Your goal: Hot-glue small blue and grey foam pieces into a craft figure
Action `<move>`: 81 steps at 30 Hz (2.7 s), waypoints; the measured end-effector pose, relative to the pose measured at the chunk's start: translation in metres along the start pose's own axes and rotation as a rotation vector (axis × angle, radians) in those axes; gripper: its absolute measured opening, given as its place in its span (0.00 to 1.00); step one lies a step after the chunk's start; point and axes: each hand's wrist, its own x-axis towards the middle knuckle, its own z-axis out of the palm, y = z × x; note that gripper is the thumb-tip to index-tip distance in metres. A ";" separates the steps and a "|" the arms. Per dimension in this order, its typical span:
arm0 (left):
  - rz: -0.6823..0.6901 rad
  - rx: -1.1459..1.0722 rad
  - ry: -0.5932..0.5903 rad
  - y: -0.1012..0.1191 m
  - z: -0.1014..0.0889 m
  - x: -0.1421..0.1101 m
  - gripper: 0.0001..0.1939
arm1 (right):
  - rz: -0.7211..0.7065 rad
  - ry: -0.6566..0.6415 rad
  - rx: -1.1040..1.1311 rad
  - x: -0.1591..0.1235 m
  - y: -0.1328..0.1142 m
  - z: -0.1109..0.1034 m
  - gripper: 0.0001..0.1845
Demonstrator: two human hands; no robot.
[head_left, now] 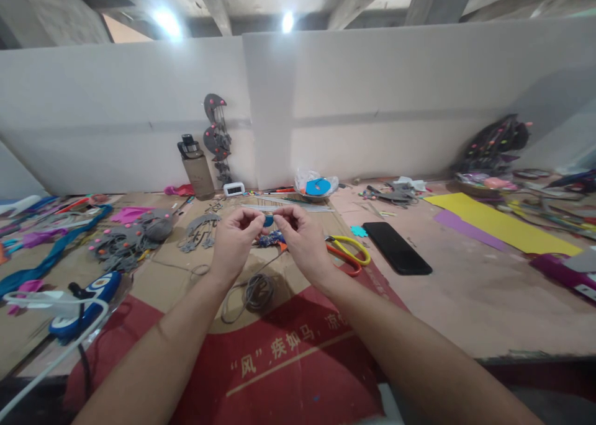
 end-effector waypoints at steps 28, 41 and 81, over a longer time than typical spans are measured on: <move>0.027 0.274 -0.225 0.011 -0.009 0.004 0.09 | -0.105 -0.050 -0.288 -0.001 0.002 -0.012 0.07; -0.103 0.187 -0.344 0.013 -0.013 0.008 0.14 | -0.149 -0.075 -0.353 -0.002 0.004 -0.012 0.06; 0.001 -0.396 0.474 -0.023 -0.076 0.067 0.02 | -0.726 -0.780 -0.130 -0.061 -0.048 0.011 0.11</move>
